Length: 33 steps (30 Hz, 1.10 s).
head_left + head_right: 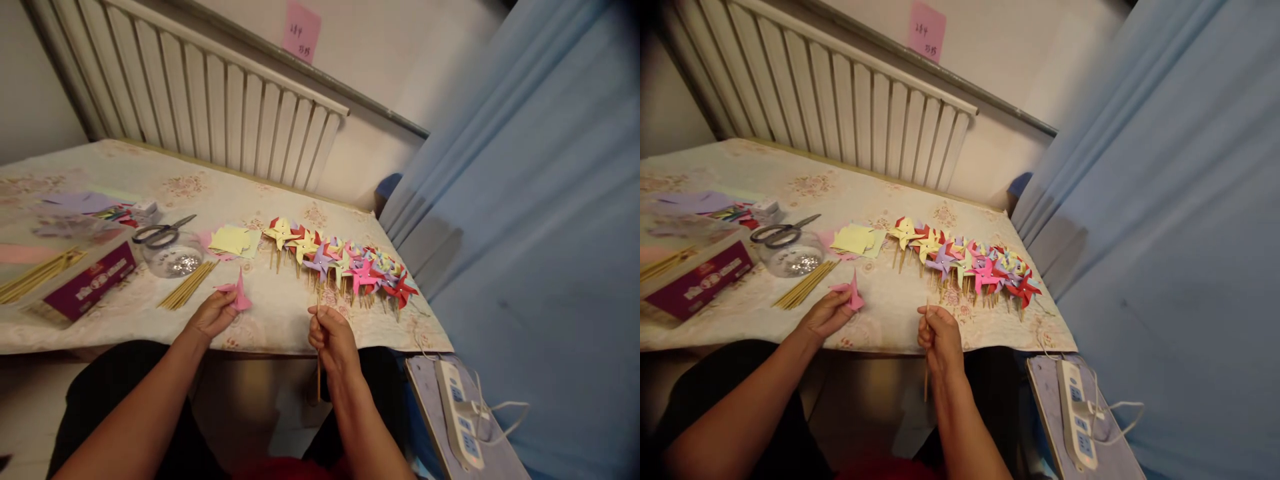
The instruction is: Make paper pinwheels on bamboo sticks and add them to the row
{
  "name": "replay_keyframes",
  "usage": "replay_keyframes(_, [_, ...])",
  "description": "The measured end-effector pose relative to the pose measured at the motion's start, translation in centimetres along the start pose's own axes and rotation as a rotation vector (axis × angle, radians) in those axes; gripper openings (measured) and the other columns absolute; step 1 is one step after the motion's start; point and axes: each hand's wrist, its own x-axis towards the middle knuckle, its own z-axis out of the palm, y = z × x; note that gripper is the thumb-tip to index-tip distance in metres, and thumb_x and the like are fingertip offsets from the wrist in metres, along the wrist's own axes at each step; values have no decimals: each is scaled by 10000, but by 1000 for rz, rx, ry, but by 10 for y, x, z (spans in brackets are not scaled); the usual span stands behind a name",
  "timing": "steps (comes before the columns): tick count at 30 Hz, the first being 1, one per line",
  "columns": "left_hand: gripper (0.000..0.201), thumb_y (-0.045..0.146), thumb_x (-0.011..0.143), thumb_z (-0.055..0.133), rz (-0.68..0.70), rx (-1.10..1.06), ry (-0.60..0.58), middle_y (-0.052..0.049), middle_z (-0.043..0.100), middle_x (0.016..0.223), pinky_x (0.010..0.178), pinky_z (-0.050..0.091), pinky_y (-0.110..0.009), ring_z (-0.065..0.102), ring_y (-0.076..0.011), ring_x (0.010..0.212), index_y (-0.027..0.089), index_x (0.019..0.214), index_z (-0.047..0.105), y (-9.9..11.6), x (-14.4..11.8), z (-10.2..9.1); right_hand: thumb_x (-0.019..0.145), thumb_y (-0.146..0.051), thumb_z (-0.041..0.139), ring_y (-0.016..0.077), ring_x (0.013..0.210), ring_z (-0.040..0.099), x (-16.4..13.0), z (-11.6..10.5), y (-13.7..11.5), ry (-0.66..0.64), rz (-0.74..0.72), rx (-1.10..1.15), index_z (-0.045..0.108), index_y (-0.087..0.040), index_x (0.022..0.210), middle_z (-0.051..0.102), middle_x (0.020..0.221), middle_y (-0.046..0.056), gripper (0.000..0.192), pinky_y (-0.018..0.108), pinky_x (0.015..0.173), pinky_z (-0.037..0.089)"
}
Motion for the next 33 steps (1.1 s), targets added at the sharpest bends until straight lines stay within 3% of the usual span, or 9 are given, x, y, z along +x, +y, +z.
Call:
replay_keyframes(13, [260, 24, 562, 816, 12, -32, 46, -15, 704, 730, 696, 569, -205, 667, -134, 688, 151, 720, 653, 3, -2, 10, 646, -294, 736, 19, 371, 262, -10, -6, -5, -29, 17, 68, 642, -141, 828, 542, 525, -48, 255, 177, 389, 126])
replay_keyframes(24, [196, -62, 667, 680, -4, -83, 109, -47, 702, 717, 745, 586, -268, 681, -150, 678, 111, 749, 640, 2, -2, 9, 627, -310, 737, 15, 365, 272, -1, 4, -2, 11, 4, 16, 642, -132, 809, 538, 517, -49, 272, 164, 373, 146])
replay_keyframes(33, [211, -50, 647, 700, 2, -66, 76, -24, 680, 692, 685, 576, -247, 652, -130, 632, 115, 744, 609, 3, -3, 9, 627, -281, 721, 20, 385, 290, -2, 8, -3, 20, 0, -4, 657, -129, 840, 554, 559, -38, 270, 170, 384, 155])
